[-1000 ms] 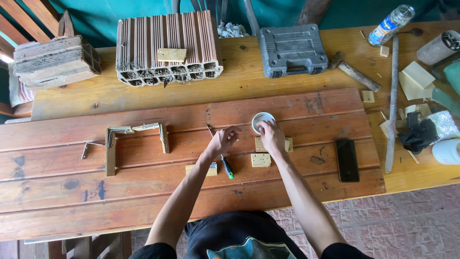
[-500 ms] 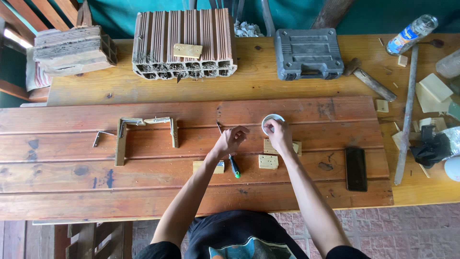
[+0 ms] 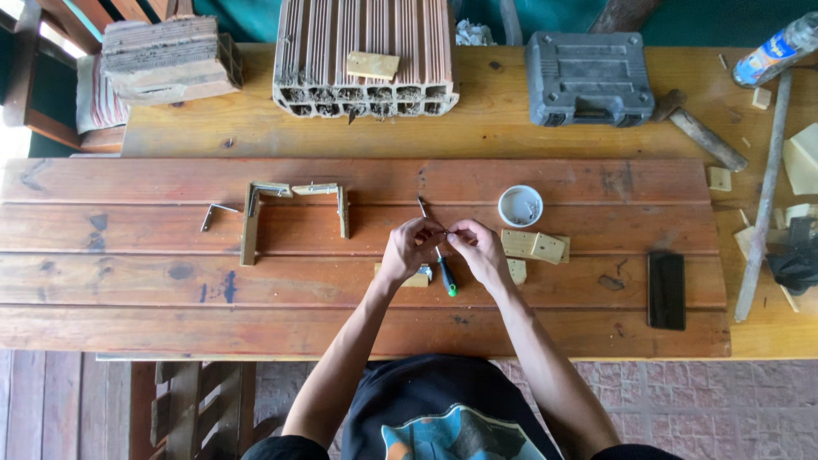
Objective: The person assembles small wooden pieces on a workbench using a screwdriver and screws. They align the pieces, insert screws, and tighten them to join the components together.
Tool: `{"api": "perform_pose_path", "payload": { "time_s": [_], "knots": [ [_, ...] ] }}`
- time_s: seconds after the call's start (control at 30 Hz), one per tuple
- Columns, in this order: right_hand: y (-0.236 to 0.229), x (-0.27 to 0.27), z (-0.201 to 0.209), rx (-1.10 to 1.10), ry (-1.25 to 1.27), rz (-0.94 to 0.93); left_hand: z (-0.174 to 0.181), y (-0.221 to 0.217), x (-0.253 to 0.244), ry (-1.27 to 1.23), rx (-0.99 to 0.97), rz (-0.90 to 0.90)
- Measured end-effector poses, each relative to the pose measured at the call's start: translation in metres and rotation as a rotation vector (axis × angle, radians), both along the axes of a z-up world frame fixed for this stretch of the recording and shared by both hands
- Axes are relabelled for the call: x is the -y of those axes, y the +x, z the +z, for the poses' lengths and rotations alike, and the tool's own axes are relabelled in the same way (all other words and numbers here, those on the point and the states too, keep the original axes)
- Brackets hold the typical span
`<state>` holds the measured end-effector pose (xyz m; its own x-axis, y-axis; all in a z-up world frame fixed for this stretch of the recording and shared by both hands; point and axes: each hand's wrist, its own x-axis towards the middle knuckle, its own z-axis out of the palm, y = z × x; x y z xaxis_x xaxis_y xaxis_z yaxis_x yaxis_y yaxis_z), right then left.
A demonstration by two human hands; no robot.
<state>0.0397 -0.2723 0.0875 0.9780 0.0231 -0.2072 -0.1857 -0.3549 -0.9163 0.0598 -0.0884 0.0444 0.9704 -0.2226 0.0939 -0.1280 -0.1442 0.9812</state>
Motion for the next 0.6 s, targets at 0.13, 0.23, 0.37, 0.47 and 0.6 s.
{"api": "perform_pose_path", "payload": {
  "time_s": [0.13,0.23,0.37,0.47,0.6],
  "knots": [
    [-0.010,-0.023,0.012,-0.021,-0.034,0.030,0.026,-0.015,-0.025,0.055,0.077,-0.015],
    [-0.018,-0.043,0.025,-0.071,-0.060,-0.002,0.031,-0.025,-0.040,0.085,0.110,-0.022],
    [-0.025,-0.063,0.016,-0.081,-0.146,-0.038,0.029,-0.030,-0.058,0.168,0.168,-0.028],
    [-0.033,-0.074,0.031,-0.086,-0.235,-0.042,0.016,-0.034,-0.068,0.198,0.180,-0.014],
    [-0.045,-0.070,0.045,-0.045,-0.345,-0.085,0.011,-0.040,-0.079,0.219,0.225,-0.031]
  ]
}}
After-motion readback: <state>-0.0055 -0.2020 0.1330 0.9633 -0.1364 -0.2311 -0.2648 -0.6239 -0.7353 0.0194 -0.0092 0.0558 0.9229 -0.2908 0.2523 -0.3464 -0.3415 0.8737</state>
